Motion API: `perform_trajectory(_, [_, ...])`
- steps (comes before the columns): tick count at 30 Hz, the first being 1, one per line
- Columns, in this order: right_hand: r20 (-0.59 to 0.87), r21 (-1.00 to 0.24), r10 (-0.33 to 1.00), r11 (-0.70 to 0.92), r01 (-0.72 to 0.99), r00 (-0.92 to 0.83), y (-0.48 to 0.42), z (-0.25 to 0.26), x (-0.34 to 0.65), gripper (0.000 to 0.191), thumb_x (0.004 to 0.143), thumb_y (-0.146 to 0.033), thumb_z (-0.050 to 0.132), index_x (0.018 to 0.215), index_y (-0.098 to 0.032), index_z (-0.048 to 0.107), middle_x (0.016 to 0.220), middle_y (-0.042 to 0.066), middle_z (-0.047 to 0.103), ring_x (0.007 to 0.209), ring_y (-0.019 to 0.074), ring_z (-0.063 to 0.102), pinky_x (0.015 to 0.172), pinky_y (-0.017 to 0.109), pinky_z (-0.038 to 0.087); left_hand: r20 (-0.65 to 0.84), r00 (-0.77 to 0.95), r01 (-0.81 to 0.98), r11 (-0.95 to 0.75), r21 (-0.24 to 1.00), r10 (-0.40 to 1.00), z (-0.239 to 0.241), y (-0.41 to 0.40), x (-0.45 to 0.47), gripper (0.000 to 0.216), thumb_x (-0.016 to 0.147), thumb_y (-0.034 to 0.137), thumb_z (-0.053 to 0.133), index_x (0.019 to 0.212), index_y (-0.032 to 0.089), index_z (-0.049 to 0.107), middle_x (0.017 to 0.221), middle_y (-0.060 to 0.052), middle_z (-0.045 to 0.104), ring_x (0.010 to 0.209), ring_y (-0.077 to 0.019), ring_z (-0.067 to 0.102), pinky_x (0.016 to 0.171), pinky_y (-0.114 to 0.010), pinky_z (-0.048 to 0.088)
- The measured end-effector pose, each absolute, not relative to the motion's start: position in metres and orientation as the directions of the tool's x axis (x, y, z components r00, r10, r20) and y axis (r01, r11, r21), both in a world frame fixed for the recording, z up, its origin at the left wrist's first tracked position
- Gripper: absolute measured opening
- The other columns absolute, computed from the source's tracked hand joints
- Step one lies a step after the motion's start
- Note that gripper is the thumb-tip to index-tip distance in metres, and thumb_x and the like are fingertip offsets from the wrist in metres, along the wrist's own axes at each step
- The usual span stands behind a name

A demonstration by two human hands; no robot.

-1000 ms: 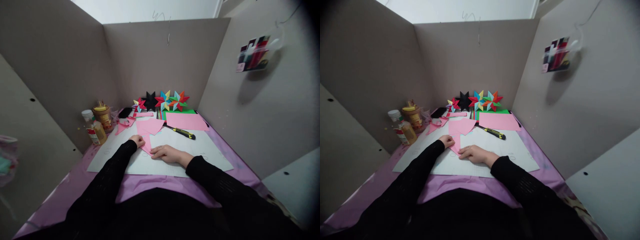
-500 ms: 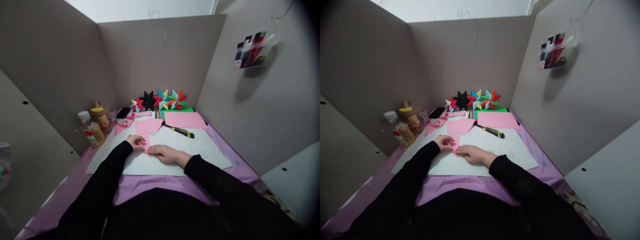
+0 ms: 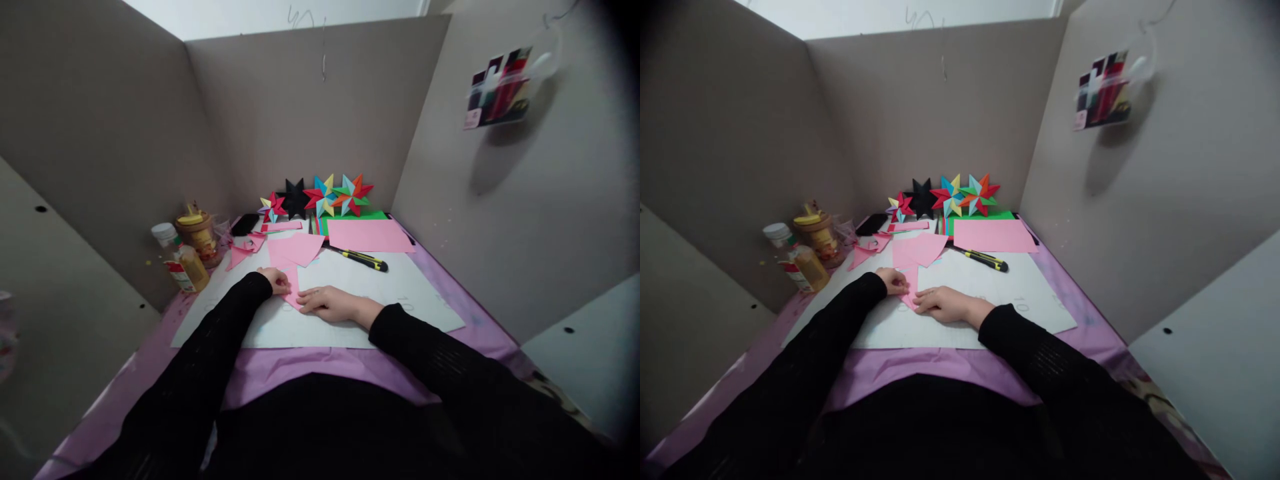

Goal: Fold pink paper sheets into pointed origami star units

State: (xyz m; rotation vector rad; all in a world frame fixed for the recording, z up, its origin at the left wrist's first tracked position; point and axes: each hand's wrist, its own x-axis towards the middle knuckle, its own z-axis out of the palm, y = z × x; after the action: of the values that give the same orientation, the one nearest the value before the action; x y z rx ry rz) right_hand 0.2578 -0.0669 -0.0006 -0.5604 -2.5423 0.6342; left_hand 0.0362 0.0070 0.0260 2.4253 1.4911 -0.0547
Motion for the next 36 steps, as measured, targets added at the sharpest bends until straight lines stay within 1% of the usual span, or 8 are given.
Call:
perform_trajectory(3, [0.325, -0.526, 0.476, 0.809, 0.262, -0.817, -0.066, -0.001, 0.259, 0.031, 0.083, -0.012, 0.048, 0.107, -0.021, 0.066, 0.120, 0.006, 0.060, 0.119, 0.0156, 0.049, 0.099, 0.032, 0.042, -0.211, 0.447, 0.892, -0.412, 0.187, 0.869, 0.030, 0.005, 0.040, 0.032, 0.064, 0.050, 0.064, 0.083, 0.025, 0.071, 0.078, 0.001, 0.068, 0.079, -0.0179, 0.058, 0.080, -0.030, 0.035])
perform_trajectory(6, [0.324, -0.529, 0.472, 0.809, 0.257, -0.820, -0.065, -0.002, 0.259, 0.030, 0.084, -0.013, 0.048, 0.106, -0.022, 0.066, 0.118, 0.005, 0.061, 0.119, 0.0154, 0.049, 0.099, 0.032, 0.042, -0.226, 0.438, 0.897, -0.406, 0.173, 0.870, 0.030, 0.005, 0.040, 0.032, 0.066, 0.049, 0.062, 0.085, 0.024, 0.071, 0.079, 0.001, 0.068, 0.079, -0.0178, 0.058, 0.079, -0.030, 0.036])
perform_trajectory(12, [0.334, -0.525, 0.456, 0.817, 0.239, -0.825, -0.065, -0.002, 0.259, 0.029, 0.083, -0.012, 0.049, 0.104, -0.019, 0.067, 0.117, 0.007, 0.062, 0.118, 0.0161, 0.050, 0.098, 0.031, 0.043, -0.257, 0.463, 0.884, -0.423, 0.199, 0.848, 0.025, 0.010, 0.040, 0.033, 0.066, 0.045, 0.061, 0.087, 0.021, 0.071, 0.076, 0.000, 0.067, 0.069, -0.0145, 0.057, 0.058, -0.022, 0.037])
perform_trajectory(15, [0.329, -0.527, 0.475, 0.810, 0.259, -0.816, -0.069, 0.002, 0.259, 0.027, 0.084, -0.013, 0.048, 0.103, -0.019, 0.067, 0.119, 0.008, 0.061, 0.117, 0.0165, 0.051, 0.097, 0.031, 0.043, -0.250, 0.468, 0.881, -0.427, 0.203, 0.848, 0.023, 0.011, 0.040, 0.033, 0.065, 0.042, 0.061, 0.086, 0.019, 0.071, 0.074, 0.000, 0.066, 0.066, -0.0135, 0.056, 0.054, -0.021, 0.036])
perform_trajectory(18, [0.319, -0.529, 0.516, 0.793, 0.302, -0.795, -0.072, 0.004, 0.258, 0.032, 0.086, -0.013, 0.047, 0.113, -0.021, 0.061, 0.118, 0.006, 0.062, 0.109, 0.0154, 0.057, 0.093, 0.030, 0.046, -0.248, 0.475, 0.877, -0.433, 0.209, 0.844, 0.022, 0.011, 0.039, 0.031, 0.065, 0.041, 0.061, 0.085, 0.019, 0.071, 0.072, 0.000, 0.065, 0.064, -0.0127, 0.055, 0.053, -0.020, 0.035])
perform_trajectory(21, [0.312, -0.492, 0.508, 0.809, 0.320, -0.803, -0.071, 0.000, 0.256, 0.038, 0.085, -0.011, 0.046, 0.120, -0.023, 0.056, 0.121, 0.004, 0.060, 0.114, 0.0159, 0.054, 0.096, 0.031, 0.043, -0.244, 0.481, 0.873, -0.437, 0.216, 0.842, 0.021, 0.012, 0.038, 0.032, 0.065, 0.042, 0.061, 0.085, 0.019, 0.071, 0.071, 0.001, 0.065, 0.063, -0.0123, 0.054, 0.053, -0.020, 0.035])
perform_trajectory(27, [0.322, -0.412, 0.431, 0.866, 0.285, -0.843, -0.064, -0.013, 0.256, 0.038, 0.085, -0.010, 0.045, 0.117, -0.025, 0.059, 0.125, 0.001, 0.056, 0.124, 0.0143, 0.043, 0.106, 0.033, 0.034, -0.224, 0.503, 0.860, -0.455, 0.232, 0.835, 0.018, 0.015, 0.035, 0.033, 0.065, 0.045, 0.062, 0.085, 0.019, 0.070, 0.070, 0.001, 0.064, 0.064, -0.0127, 0.054, 0.055, -0.020, 0.036])
perform_trajectory(36, [0.326, -0.387, 0.414, 0.879, 0.280, -0.850, -0.067, -0.009, 0.256, 0.036, 0.084, -0.008, 0.045, 0.115, -0.020, 0.060, 0.121, 0.004, 0.060, 0.124, 0.0144, 0.044, 0.104, 0.032, 0.037, -0.255, 0.518, 0.849, -0.455, 0.270, 0.816, 0.015, 0.021, 0.035, 0.028, 0.065, 0.041, 0.063, 0.081, 0.018, 0.069, 0.069, 0.002, 0.064, 0.062, -0.0114, 0.055, 0.054, -0.019, 0.037])
